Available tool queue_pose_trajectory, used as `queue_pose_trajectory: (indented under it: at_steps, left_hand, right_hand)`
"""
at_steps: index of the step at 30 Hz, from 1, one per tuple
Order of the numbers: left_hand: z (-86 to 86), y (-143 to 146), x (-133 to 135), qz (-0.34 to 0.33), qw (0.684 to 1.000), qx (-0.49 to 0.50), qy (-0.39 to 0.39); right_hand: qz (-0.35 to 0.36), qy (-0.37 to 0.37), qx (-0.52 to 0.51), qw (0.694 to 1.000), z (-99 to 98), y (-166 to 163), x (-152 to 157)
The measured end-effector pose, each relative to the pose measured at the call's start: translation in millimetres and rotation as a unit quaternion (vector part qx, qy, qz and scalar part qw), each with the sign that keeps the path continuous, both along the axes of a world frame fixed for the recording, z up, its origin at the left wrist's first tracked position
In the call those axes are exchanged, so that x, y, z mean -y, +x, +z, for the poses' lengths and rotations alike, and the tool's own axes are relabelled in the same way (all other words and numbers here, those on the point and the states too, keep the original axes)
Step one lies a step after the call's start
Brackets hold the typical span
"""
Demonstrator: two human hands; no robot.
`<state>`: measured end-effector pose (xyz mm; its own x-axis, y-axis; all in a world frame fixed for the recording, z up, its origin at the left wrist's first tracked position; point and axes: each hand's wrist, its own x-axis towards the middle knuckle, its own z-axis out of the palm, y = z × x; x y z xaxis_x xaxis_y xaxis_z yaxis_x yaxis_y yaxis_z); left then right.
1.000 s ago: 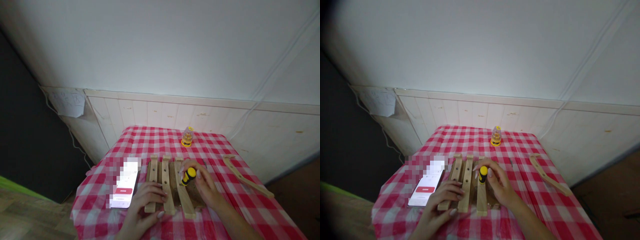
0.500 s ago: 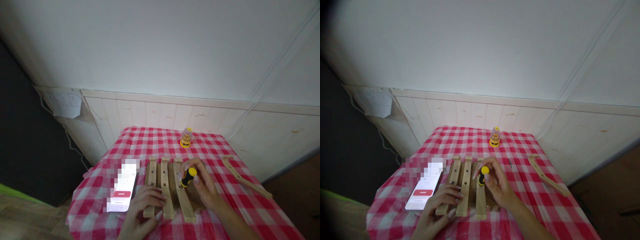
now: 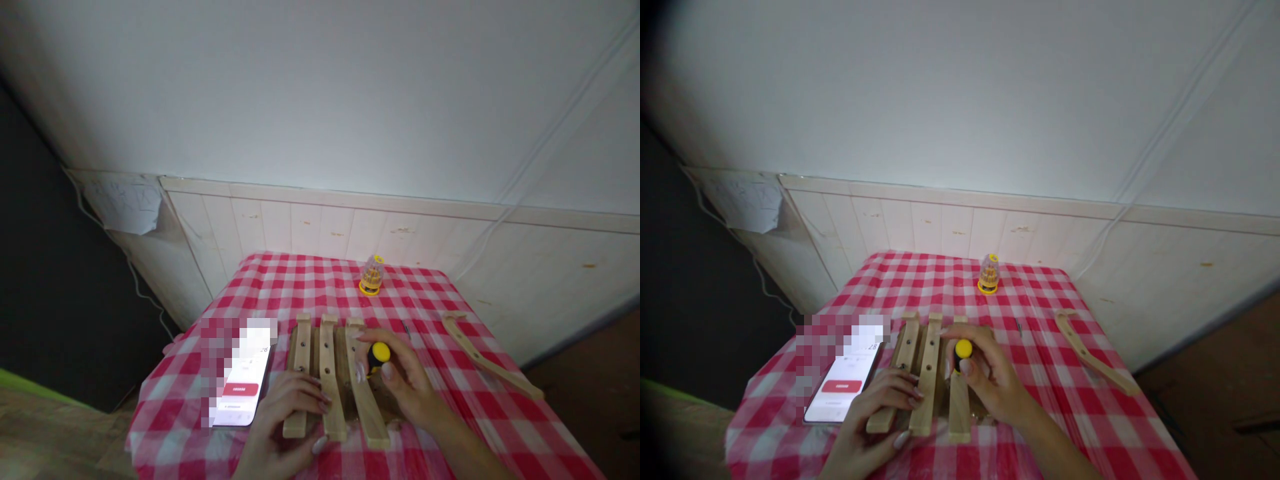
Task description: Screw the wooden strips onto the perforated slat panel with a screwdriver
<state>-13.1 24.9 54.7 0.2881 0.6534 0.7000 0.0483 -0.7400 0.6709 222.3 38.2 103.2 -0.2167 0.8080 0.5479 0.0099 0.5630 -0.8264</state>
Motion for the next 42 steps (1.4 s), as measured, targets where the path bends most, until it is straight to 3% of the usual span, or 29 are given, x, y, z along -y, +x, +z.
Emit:
queue_pose_trajectory:
  at_steps: [3, 9, 15, 21, 27, 42]
  left_hand:
    - [1.1, 0, 0, 0.001, 1.000, -0.002, 0.006]
    - [-6.8, -1, 0, 0.002, 1.000, -0.007, -0.011]
    - [-6.6, -1, 0, -0.005, 1.000, 0.000, -0.011]
    - [-7.6, 0, 1, -0.002, 1.000, 0.013, -0.016]
    - [-14.4, 0, 4, 0.033, 0.999, 0.033, -0.011]
    - [-4.9, 0, 1, 0.028, 0.999, 0.009, 0.045]
  right_hand:
    - [-0.013, -0.026, 0.002, 1.000, -6.5, 1, -1]
    - [0.094, -0.168, -0.132, 0.973, -14.6, -10, -5]
    - [0.022, -0.108, -0.061, 0.992, -15.1, 0, -5]
    - [0.078, -0.046, -0.057, 0.994, -6.5, 0, -4]
    - [0.091, -0.055, -0.059, 0.993, -4.1, -1, -4]
    - [0.097, -0.065, -0.067, 0.991, -2.3, 0, -3]
